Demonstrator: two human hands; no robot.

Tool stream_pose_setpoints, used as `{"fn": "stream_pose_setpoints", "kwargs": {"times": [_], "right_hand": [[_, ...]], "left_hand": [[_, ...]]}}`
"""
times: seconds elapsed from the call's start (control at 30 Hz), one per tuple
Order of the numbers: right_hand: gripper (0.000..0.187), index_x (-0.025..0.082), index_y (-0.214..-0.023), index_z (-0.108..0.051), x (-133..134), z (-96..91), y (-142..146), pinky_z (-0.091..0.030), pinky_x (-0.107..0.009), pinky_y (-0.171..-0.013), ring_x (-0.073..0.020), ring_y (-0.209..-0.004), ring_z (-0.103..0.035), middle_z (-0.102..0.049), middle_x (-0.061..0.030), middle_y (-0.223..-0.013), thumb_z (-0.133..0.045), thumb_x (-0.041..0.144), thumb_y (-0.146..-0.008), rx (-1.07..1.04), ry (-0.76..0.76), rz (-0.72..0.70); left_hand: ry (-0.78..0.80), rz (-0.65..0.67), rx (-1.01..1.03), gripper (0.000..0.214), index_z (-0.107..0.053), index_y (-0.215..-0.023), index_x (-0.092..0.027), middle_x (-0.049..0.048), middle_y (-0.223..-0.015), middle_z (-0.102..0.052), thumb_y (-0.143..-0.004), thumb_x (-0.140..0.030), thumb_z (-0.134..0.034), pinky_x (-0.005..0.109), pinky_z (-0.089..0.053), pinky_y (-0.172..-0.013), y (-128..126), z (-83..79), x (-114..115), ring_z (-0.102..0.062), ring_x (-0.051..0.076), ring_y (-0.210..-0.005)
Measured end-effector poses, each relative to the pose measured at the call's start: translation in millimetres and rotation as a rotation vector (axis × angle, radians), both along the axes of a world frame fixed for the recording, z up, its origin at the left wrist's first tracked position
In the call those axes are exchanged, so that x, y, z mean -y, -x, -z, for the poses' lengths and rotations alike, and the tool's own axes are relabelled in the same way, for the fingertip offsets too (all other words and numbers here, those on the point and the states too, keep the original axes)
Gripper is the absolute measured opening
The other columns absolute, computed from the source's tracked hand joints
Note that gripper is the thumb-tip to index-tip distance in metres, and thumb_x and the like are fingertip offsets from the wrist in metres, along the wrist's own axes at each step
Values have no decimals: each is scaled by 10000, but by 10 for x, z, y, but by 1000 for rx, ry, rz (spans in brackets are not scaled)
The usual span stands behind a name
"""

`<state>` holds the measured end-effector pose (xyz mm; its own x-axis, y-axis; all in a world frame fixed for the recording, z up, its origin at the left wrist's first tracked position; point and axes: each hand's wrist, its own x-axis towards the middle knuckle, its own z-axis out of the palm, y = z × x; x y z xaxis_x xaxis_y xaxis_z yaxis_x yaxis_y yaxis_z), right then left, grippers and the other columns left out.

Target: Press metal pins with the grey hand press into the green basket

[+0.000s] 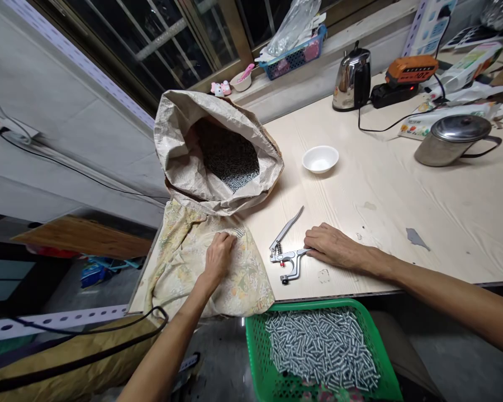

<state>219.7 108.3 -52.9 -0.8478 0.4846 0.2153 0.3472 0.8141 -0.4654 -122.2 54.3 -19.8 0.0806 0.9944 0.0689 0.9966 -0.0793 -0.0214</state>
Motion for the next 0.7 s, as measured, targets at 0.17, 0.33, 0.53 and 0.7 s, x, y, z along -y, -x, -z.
{"fn": "stream_pose_setpoints", "kwargs": {"times": [0.17, 0.33, 0.53, 0.7], "right_hand": [[213, 191, -829, -518, -10, 52, 1, -314, -330, -740, -175, -779, -472, -569, -43, -850, -396, 263, -988, -2, -32, -5], [201, 187, -816, -514, -2, 21, 5, -319, -326, -734, -171, -768, -472, -566, -36, -842, -420, 254, -980, 1, -27, -3], [216, 190, -808, -524, 1, 12, 10, -326, -330, -724, -175, -760, -479, -573, -42, -833, -408, 253, -979, -14, -32, -2], [209, 191, -813, -528, -9, 30, 10, -321, -327, -727, -176, -764, -486, -584, -51, -840, -407, 240, -977, -14, -40, -3]], "left_hand": [[42, 133, 54, 190, -647, -888, -194, 62, -893, -618, -927, -248, -469, 311, -447, -814, 11, -5, -182, -539, 201, -892], [133, 200, 109, 172, -644, -829, -180, 69, -865, -620, -903, -196, -489, 314, -456, -794, -3, -99, -324, -561, 204, -868], [168, 125, 123, 156, -663, -796, -172, 76, -854, -628, -875, -203, -531, 322, -471, -782, -1, -133, -344, -577, 200, -841], [144, 148, 112, 195, -654, -779, -173, 83, -830, -629, -881, -197, -490, 328, -469, -775, -26, -106, -365, -581, 213, -838]]}}
